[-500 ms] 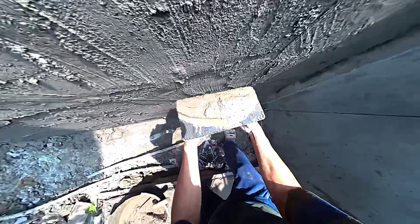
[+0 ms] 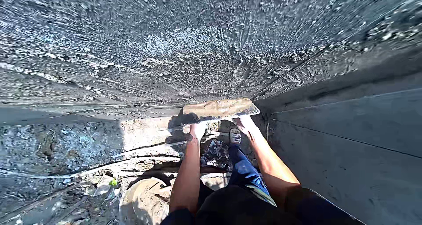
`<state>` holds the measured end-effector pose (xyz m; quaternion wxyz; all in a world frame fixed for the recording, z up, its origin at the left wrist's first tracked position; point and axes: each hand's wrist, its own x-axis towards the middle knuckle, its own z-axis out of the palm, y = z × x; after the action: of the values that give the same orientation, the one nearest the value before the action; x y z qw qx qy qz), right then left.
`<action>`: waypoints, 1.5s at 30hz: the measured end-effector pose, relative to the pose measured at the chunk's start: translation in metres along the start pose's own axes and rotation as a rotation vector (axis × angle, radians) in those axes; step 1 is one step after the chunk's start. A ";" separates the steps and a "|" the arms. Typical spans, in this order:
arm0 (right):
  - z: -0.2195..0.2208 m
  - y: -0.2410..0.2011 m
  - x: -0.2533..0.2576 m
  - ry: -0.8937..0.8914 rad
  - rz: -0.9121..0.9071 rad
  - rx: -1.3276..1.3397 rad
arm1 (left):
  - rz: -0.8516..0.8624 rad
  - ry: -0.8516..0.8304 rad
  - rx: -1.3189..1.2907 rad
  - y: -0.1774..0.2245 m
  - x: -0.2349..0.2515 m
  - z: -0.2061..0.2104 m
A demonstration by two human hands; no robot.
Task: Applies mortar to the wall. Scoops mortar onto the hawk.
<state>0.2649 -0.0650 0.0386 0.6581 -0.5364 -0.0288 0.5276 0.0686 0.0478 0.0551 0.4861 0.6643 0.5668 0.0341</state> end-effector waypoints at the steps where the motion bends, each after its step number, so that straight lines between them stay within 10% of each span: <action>1: 0.003 -0.007 0.001 -0.009 0.012 -0.013 | -0.011 0.034 -0.202 0.001 0.005 0.003; 6: 0.021 -0.043 0.001 -0.025 0.092 -0.018 | -0.133 0.033 -1.094 0.024 0.019 0.000; 45: 0.088 -0.178 -0.073 -0.046 0.045 -0.125 | -0.275 0.121 -1.192 0.175 -0.061 -0.105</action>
<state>0.2972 -0.0353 0.2453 0.6104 -0.5648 -0.0645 0.5517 0.1104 0.0838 0.2600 0.7409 0.1960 0.5571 0.3199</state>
